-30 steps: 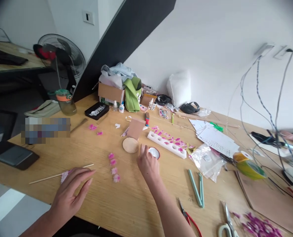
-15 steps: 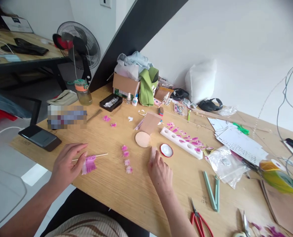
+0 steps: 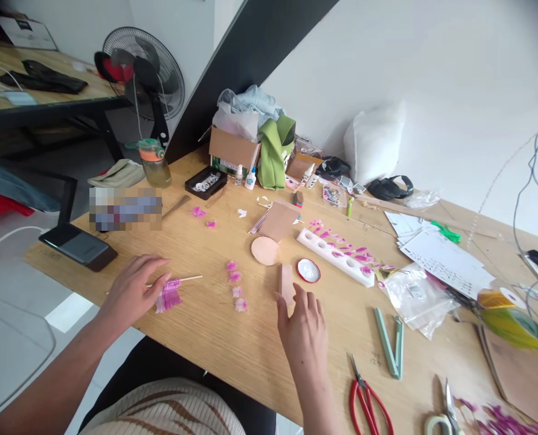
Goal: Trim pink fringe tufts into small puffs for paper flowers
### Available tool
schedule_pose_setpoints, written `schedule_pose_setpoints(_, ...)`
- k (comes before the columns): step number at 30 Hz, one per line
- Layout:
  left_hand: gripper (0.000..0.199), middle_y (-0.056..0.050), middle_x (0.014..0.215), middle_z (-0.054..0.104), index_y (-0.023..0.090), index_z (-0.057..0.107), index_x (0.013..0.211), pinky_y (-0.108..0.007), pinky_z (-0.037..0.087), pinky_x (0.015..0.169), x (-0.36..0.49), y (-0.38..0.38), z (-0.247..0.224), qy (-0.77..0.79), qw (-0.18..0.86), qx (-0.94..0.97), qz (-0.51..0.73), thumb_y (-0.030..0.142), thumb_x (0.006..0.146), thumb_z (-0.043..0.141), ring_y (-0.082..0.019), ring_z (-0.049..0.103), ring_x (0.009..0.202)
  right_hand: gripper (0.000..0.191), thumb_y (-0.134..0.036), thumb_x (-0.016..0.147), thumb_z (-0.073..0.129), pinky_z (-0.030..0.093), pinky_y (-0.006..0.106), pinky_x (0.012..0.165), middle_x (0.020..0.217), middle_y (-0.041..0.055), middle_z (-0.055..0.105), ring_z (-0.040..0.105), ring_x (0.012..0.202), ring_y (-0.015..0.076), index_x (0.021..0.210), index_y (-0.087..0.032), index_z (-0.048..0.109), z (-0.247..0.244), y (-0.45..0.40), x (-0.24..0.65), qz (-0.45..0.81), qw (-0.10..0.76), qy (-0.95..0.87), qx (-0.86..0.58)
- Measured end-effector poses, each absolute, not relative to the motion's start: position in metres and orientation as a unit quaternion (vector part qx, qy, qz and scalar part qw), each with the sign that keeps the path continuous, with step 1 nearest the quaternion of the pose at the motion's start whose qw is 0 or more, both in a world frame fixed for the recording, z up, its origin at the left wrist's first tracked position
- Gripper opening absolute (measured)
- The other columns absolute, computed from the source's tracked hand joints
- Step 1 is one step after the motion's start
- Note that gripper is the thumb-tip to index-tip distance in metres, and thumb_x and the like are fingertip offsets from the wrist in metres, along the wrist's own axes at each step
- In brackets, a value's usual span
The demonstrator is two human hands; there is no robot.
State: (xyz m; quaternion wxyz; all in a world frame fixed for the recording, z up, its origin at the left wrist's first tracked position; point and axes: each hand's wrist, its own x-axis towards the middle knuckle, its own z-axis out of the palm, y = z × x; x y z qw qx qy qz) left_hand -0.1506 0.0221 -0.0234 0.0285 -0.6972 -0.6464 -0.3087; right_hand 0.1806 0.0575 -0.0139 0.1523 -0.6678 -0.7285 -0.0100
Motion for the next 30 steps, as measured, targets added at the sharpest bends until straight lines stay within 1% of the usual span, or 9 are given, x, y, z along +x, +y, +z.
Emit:
schedule_pose_setpoints(4, 0.018, -0.009, 0.101, 0.065, 0.018, 0.062, 0.101, -0.041, 0.050, 0.085, -0.157, 0.024, -0.027, -0.655, 0.022, -0.700, -0.282, 0.027, 0.089, 0.052, -0.027, 0.059, 0.098, 0.041, -0.048, 0.095, 0.040, 0.047, 0.036, 0.074, 0.090, 0.0114, 0.063, 0.058, 0.084, 0.0253, 0.112, -0.015, 0.057, -0.019, 0.034, 0.179, 0.051, 0.246, -0.713, -0.655)
schedule_pose_setpoints(8, 0.015, -0.008, 0.095, 0.066, 0.018, 0.063, 0.094, -0.040, 0.050, 0.082, -0.172, 0.017, -0.032, -0.680, 0.013, -0.688, -0.251, 0.026, 0.089, 0.052, -0.027, 0.059, 0.094, 0.039, -0.049, 0.094, 0.043, 0.048, 0.033, 0.070, 0.087, 0.0095, 0.064, 0.059, 0.078, 0.0226, 0.109, -0.018, 0.060, -0.024, 0.017, 0.179, 0.083, 0.285, -0.695, -0.655)
schedule_pose_setpoints(12, 0.017, -0.009, 0.094, 0.065, 0.017, 0.063, 0.095, -0.041, 0.049, 0.083, -0.185, 0.000, -0.037, -0.709, -0.003, -0.665, -0.235, 0.027, 0.089, 0.052, -0.027, 0.057, 0.094, 0.043, -0.056, 0.090, 0.046, 0.047, 0.031, 0.063, 0.083, 0.0070, 0.064, 0.059, 0.068, 0.0194, 0.104, -0.018, 0.064, -0.027, 0.012, 0.184, 0.072, 0.317, -0.692, -0.644)
schedule_pose_setpoints(16, 0.018, -0.008, 0.095, 0.064, 0.018, 0.064, 0.096, -0.041, 0.049, 0.084, -0.196, -0.019, -0.042, -0.719, -0.025, -0.652, -0.237, 0.031, 0.090, 0.052, -0.026, 0.056, 0.096, 0.045, -0.057, 0.089, 0.047, 0.045, 0.028, 0.056, 0.082, 0.0065, 0.065, 0.059, 0.066, 0.0181, 0.102, -0.018, 0.066, -0.027, 0.014, 0.182, 0.067, 0.322, -0.695, -0.639)
schedule_pose_setpoints(18, 0.018, -0.007, 0.094, 0.064, 0.019, 0.064, 0.096, -0.040, 0.049, 0.083, -0.200, -0.025, -0.044, -0.720, -0.030, -0.649, -0.244, 0.031, 0.091, 0.051, -0.025, 0.056, 0.095, 0.045, -0.057, 0.090, 0.047, 0.045, 0.027, 0.057, 0.083, 0.0061, 0.064, 0.059, 0.067, 0.0176, 0.103, -0.019, 0.066, -0.025, 0.015, 0.175, 0.067, 0.323, -0.698, -0.635)
schedule_pose_setpoints(22, 0.019, -0.007, 0.093, 0.064, 0.018, 0.065, 0.095, -0.039, 0.049, 0.082, -0.205, -0.029, -0.047, -0.718, -0.016, -0.646, -0.257, 0.028, 0.092, 0.049, -0.024, 0.056, 0.093, 0.045, -0.056, 0.091, 0.045, 0.045, 0.026, 0.057, 0.085, 0.0063, 0.065, 0.059, 0.068, 0.0167, 0.103, -0.018, 0.066, -0.022, 0.017, 0.160, 0.076, 0.324, -0.710, -0.621)
schedule_pose_setpoints(25, 0.020, -0.007, 0.092, 0.064, 0.017, 0.066, 0.094, -0.038, 0.049, 0.081, -0.206, -0.027, -0.048, -0.712, -0.005, -0.655, -0.254, 0.026, 0.093, 0.048, -0.024, 0.055, 0.092, 0.043, -0.055, 0.091, 0.046, 0.045, 0.025, 0.055, 0.086, 0.0065, 0.065, 0.059, 0.068, 0.0161, 0.101, -0.018, 0.066, -0.024, 0.018, 0.154, 0.081, 0.327, -0.722, -0.605)
schedule_pose_setpoints(30, 0.021, -0.006, 0.086, 0.063, 0.018, 0.066, 0.087, -0.036, 0.049, 0.076, -0.206, -0.023, -0.048, -0.705, -0.003, -0.664, -0.249, 0.025, 0.094, 0.048, -0.022, 0.055, 0.086, 0.042, -0.055, 0.091, 0.047, 0.044, 0.024, 0.049, 0.087, 0.0070, 0.067, 0.058, 0.064, 0.0152, 0.099, -0.018, 0.067, -0.030, 0.019, 0.151, 0.079, 0.323, -0.743, -0.581)
